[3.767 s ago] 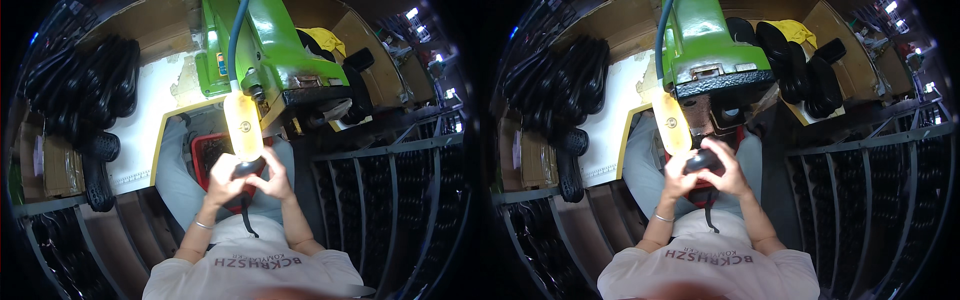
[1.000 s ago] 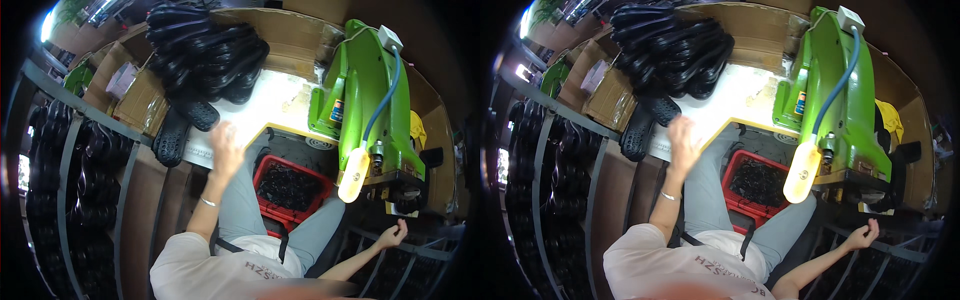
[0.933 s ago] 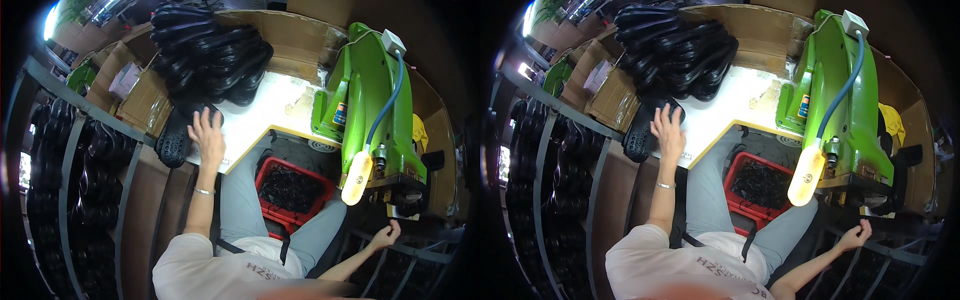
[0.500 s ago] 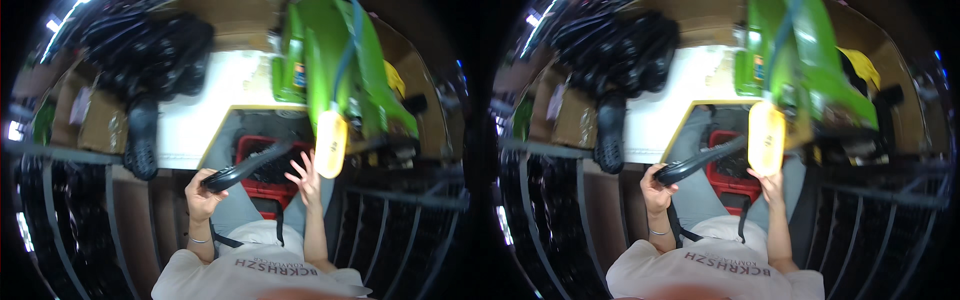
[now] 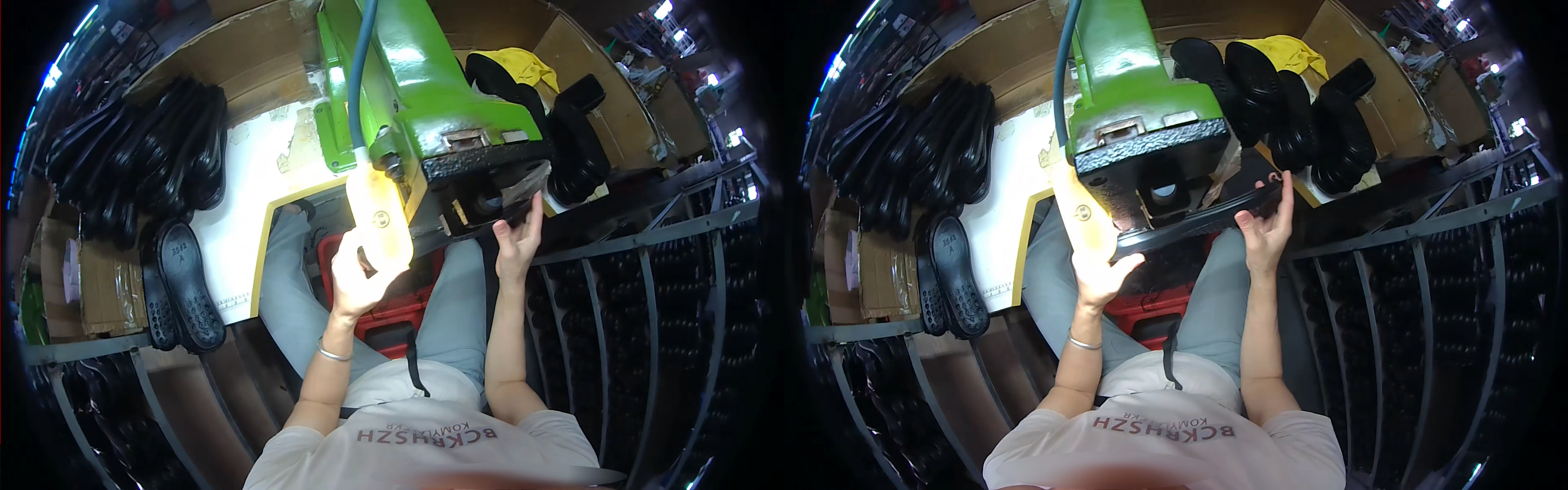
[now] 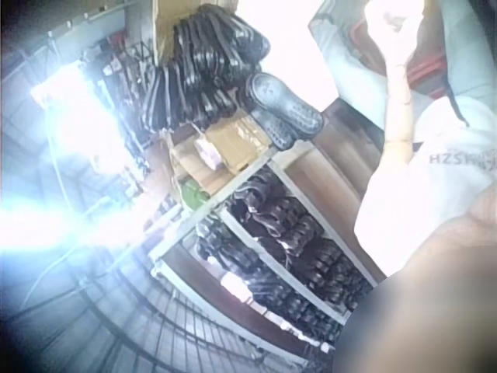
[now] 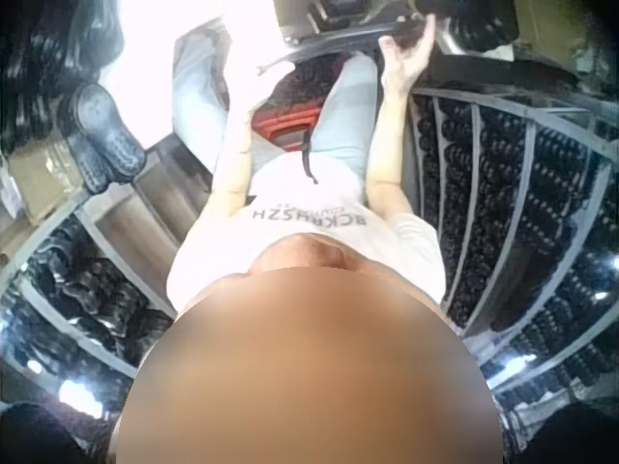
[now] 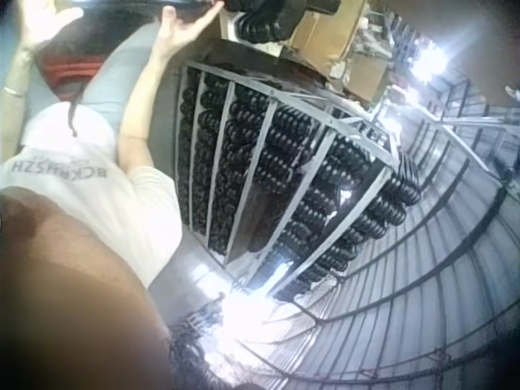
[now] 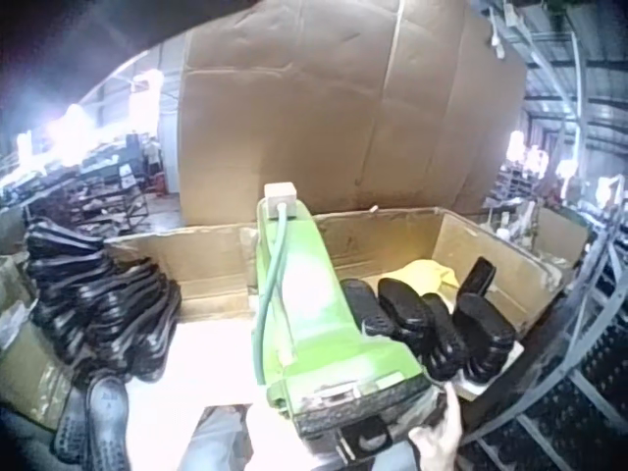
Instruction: Buffing the edges of shoe soles using a stationary finishing machine in a factory.
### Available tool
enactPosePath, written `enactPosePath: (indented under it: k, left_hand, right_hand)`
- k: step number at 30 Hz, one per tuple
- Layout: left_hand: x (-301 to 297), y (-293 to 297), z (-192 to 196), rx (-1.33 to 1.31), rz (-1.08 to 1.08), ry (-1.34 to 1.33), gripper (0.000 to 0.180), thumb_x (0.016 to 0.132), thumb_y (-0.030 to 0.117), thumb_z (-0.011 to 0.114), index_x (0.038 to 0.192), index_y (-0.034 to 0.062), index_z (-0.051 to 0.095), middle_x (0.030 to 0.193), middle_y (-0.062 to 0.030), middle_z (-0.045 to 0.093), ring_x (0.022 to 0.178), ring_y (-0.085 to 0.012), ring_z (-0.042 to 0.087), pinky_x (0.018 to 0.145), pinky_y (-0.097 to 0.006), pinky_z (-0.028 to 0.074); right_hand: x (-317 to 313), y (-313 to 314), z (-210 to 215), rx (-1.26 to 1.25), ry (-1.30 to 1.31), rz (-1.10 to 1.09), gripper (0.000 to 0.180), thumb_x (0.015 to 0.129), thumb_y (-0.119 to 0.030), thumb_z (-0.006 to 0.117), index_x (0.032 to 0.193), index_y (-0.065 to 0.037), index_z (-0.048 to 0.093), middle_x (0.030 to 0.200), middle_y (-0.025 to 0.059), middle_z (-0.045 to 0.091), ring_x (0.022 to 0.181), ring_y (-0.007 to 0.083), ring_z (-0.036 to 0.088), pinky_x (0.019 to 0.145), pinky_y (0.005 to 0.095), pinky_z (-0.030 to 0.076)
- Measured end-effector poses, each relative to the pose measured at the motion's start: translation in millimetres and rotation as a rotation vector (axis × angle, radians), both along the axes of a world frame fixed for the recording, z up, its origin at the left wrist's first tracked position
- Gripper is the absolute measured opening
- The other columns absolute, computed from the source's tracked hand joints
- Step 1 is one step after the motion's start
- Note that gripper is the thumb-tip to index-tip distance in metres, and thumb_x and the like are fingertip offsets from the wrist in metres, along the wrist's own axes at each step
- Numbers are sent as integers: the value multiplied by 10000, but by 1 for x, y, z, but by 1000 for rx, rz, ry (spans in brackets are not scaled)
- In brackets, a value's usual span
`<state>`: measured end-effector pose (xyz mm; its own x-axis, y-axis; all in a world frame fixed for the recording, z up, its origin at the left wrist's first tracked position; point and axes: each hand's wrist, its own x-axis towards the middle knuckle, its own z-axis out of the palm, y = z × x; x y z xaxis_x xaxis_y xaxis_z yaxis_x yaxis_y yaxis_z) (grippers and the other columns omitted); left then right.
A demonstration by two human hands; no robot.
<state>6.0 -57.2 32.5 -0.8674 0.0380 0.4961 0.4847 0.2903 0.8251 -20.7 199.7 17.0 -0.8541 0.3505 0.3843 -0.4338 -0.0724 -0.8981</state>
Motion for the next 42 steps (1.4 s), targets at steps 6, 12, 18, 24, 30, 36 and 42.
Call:
enactPosePath:
  k: [6,12,18,24,30,36,42]
  left_hand:
    - [12,-31,-6,300,2,-131,441,665,-21,809,987,-2,508,900,-70,570,834,-148,616,749,-276,527]
    - [21,-89,-34,459,29,-246,434,669,-5,791,982,11,491,897,-47,508,790,-122,530,723,-244,455]
    - [31,-127,-85,441,-25,-389,441,682,84,829,995,27,524,939,-41,533,854,-130,549,790,-252,447]
    - [9,-26,-55,-370,49,-244,436,670,216,805,1043,64,640,995,-117,685,970,-345,628,965,-454,450]
    - [1,34,-92,329,-20,-290,325,765,-9,760,1055,-13,614,980,-99,668,889,-170,635,833,-314,509]
    - [6,56,-131,500,95,-229,320,780,-22,749,1051,-28,578,972,-75,644,899,-147,615,841,-293,497]
    - [7,54,-131,656,142,-232,349,757,-36,762,1049,-20,572,988,-90,639,883,-156,621,835,-307,511]
  right_hand:
    - [-2,-35,-20,-10,-27,61,1003,733,-235,835,1472,31,211,1373,124,418,1194,211,466,988,306,407]
    - [13,-87,-27,52,12,51,1014,642,-109,880,1426,72,264,1302,128,464,1141,220,525,954,330,472]
    - [23,-116,-21,342,118,-157,713,564,-20,884,1187,70,549,1082,122,608,939,258,630,803,329,527]
    - [21,-109,-11,696,303,-247,654,568,-87,887,1128,81,594,1082,194,644,940,350,632,824,387,517]
    - [20,-77,-82,269,-35,-27,545,737,-47,785,1218,74,560,1230,176,590,1092,282,595,938,349,472]
    - [52,-68,-166,-847,-621,582,576,902,-153,637,1406,-131,360,1334,82,469,1266,225,440,1030,515,388]
    - [42,-39,-134,-661,-548,366,574,876,-155,685,1371,-116,398,1260,96,511,1141,225,538,920,498,493]
